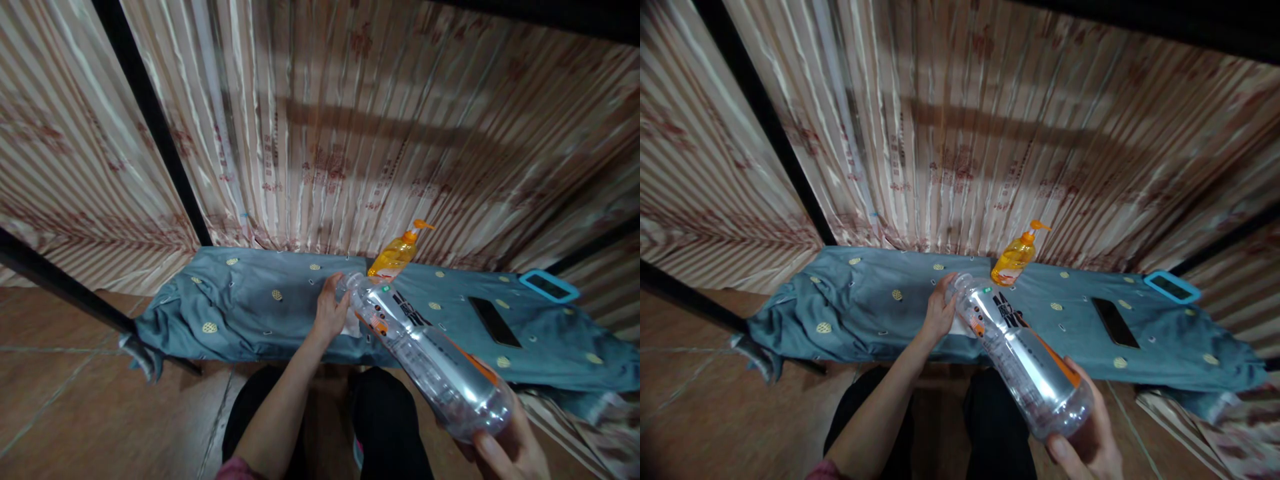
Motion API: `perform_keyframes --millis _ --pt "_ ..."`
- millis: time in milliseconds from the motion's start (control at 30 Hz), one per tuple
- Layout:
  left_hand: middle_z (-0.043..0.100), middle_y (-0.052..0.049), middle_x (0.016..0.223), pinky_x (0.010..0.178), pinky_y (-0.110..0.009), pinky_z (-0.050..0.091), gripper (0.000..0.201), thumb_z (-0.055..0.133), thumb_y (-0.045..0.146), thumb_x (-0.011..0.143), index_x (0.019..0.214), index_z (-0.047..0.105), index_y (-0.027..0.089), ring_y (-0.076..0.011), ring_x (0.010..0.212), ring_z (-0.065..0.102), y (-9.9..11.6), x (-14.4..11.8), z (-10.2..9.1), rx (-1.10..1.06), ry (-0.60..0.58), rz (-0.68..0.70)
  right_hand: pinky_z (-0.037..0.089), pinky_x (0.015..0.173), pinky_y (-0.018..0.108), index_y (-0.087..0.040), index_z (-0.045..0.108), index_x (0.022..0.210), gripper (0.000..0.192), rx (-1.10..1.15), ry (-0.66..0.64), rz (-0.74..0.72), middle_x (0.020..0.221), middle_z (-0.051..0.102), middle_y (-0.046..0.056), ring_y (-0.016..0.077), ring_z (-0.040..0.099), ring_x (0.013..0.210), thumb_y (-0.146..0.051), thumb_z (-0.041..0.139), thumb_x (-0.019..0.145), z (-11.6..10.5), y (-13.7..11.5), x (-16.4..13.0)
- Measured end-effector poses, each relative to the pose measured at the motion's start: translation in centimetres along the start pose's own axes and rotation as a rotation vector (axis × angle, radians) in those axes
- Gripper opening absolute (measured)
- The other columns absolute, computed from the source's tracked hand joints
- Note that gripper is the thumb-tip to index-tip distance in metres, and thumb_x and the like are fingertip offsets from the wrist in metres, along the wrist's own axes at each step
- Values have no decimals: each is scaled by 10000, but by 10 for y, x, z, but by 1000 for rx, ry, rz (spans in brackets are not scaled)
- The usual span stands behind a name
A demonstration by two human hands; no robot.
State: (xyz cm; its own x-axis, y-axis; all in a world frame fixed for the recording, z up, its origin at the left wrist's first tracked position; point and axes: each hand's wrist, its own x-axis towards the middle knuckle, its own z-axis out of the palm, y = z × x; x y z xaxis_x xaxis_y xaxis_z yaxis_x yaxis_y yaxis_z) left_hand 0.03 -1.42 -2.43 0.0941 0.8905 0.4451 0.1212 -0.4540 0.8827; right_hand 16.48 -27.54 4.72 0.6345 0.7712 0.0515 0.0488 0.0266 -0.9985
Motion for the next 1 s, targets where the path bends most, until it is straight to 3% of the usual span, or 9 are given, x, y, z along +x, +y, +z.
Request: perform_keyframes --millis 167,400,733,1000 --pt "743 -147 1399 1214 -526 527 374 646 353 967 1305 673 196 -308 1340 689 -1 0 0 3 -1 8 535 1148 427 -283 572 1539 765 -21 -10 -20 1646 571 112 409 488 1551 -588 819 882 -4 6 2" --pt "745 -135 1401 1202 -518 537 376 666 342 949 1299 680 207 -305 1328 694 -3 -1 0 -10 11 24 508 1185 476 -292 567 1538 743 -26 -13 -27 1653 567 111 421 481 1555 -589 799 898 -4 7 3" --pt "748 -149 1389 1200 -524 539 379 657 342 945 1295 677 196 -320 1326 701 1 -1 -1 -16 12 18 567 1083 339 -277 544 1561 757 -35 -24 -17 1669 545 97 372 467 1572 -589 787 916 -6 8 2" --pt "751 -122 1386 1201 -511 539 376 668 353 947 1296 691 215 -298 1316 695 0 0 0 -10 7 3 537 1160 460 -278 572 1539 735 -66 -23 -68 1658 558 109 415 486 1553 -594 787 912 -9 10 5"
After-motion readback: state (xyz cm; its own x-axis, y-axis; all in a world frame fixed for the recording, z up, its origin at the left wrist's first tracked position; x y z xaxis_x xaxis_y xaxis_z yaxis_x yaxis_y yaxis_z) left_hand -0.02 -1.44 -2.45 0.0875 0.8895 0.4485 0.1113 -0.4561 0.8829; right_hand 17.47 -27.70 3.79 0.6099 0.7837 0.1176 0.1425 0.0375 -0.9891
